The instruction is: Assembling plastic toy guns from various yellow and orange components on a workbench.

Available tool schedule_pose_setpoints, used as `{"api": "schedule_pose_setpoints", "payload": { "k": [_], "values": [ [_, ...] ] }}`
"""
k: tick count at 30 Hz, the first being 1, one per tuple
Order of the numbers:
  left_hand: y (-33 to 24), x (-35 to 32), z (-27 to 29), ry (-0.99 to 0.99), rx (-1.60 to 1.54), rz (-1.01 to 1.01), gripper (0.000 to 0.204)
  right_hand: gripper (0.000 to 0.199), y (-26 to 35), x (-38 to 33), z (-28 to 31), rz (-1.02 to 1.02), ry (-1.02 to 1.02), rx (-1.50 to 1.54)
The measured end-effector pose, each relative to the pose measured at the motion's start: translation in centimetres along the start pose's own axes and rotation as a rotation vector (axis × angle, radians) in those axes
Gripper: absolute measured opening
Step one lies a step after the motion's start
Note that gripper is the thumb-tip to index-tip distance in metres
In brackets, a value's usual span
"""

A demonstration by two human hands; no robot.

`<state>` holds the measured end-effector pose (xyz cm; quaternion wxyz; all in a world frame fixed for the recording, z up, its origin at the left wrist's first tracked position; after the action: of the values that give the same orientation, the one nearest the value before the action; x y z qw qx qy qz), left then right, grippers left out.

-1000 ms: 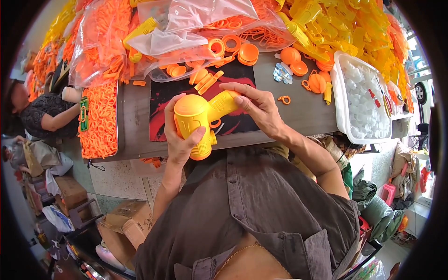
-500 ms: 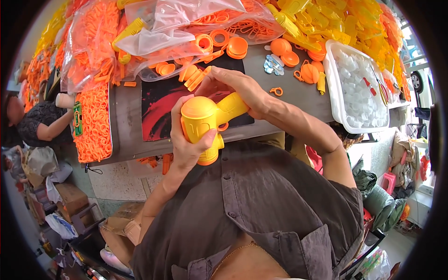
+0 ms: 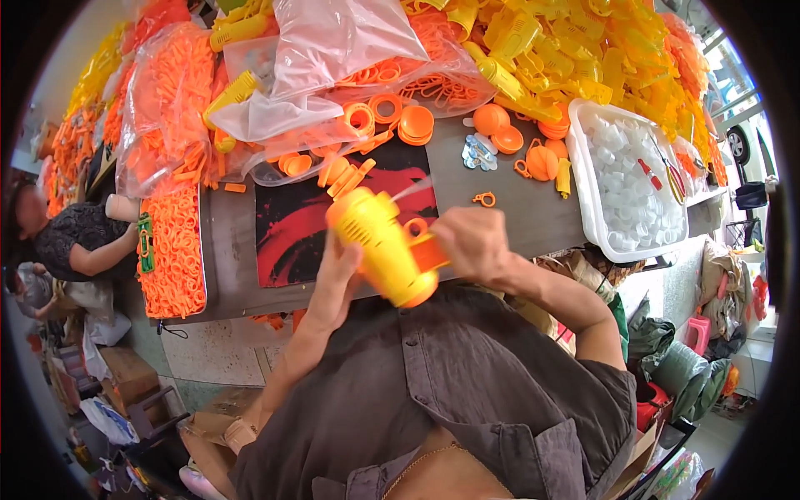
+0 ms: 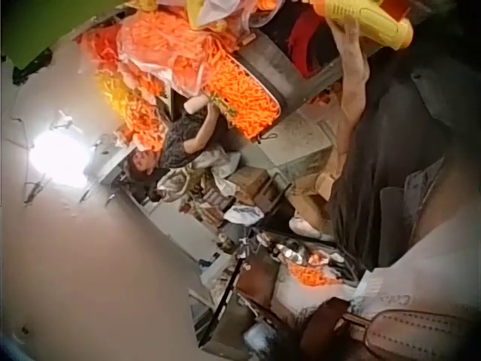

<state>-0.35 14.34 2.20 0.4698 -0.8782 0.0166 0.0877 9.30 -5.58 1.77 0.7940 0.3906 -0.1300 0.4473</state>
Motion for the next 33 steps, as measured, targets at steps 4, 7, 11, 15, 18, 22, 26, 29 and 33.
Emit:
{"api": "schedule_pose_setpoints", "payload": {
  "k": [4, 7, 11, 15, 18, 22, 26, 29, 33],
  "values": [
    [0.5, 0.6, 1.5, -0.213, -0.223, 0.088, 0.054, 0.011, -0.5, 2.9, -2.4, -0.132, 0.267, 0.177],
    [-0.2, -1.2, 2.7, -0.249, -0.192, -0.006, 0.052, 0.012, -6.4, 10.1, -2.4, -0.087, -0.145, 0.05],
    [-0.1, -2.9, 3.8, -0.24, -0.07, -0.067, 0.052, 0.016, -13.1, 17.7, -3.2, -0.022, -0.105, -0.33],
    [0.2, -3.9, 4.4, -0.228, -0.163, -0.113, 0.054, 0.021, -16.2, 19.6, -5.0, -0.159, 0.29, -0.527],
    [0.4, -4.3, 5.1, -0.282, -0.211, -0.113, 0.055, 0.022, -16.3, 18.9, -4.7, -0.089, 0.2, -0.422],
    [0.7, -2.6, 6.3, -0.174, -0.313, -0.083, 0.055, 0.019, -15.1, 17.0, -3.6, 0.048, -0.013, -0.216],
    [-0.5, -0.8, 4.9, -0.198, -0.252, -0.133, 0.051, 0.014, -9.5, 14.2, -2.3, -0.379, 0.123, 0.416],
    [-1.3, 0.7, 2.7, -0.249, -0.238, -0.139, 0.052, 0.01, -6.3, 8.8, -2.6, -0.445, 0.093, 0.87],
    [-0.9, 1.7, 1.3, -0.21, -0.146, -0.142, 0.052, 0.013, -4.0, 5.7, -3.2, -0.537, 0.024, 1.261]
  ]
}}
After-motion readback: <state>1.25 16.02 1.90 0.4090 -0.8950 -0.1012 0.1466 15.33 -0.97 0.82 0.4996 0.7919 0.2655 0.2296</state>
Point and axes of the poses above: each hand's wrist, its own x-axis towards the middle knuckle, its own z-axis out of the back of the hand, y = z × x, the point moved 1 cm from there along x, towards the middle knuckle, and after that the axes turned 2 degrees about -x, right-handed, at the moved point
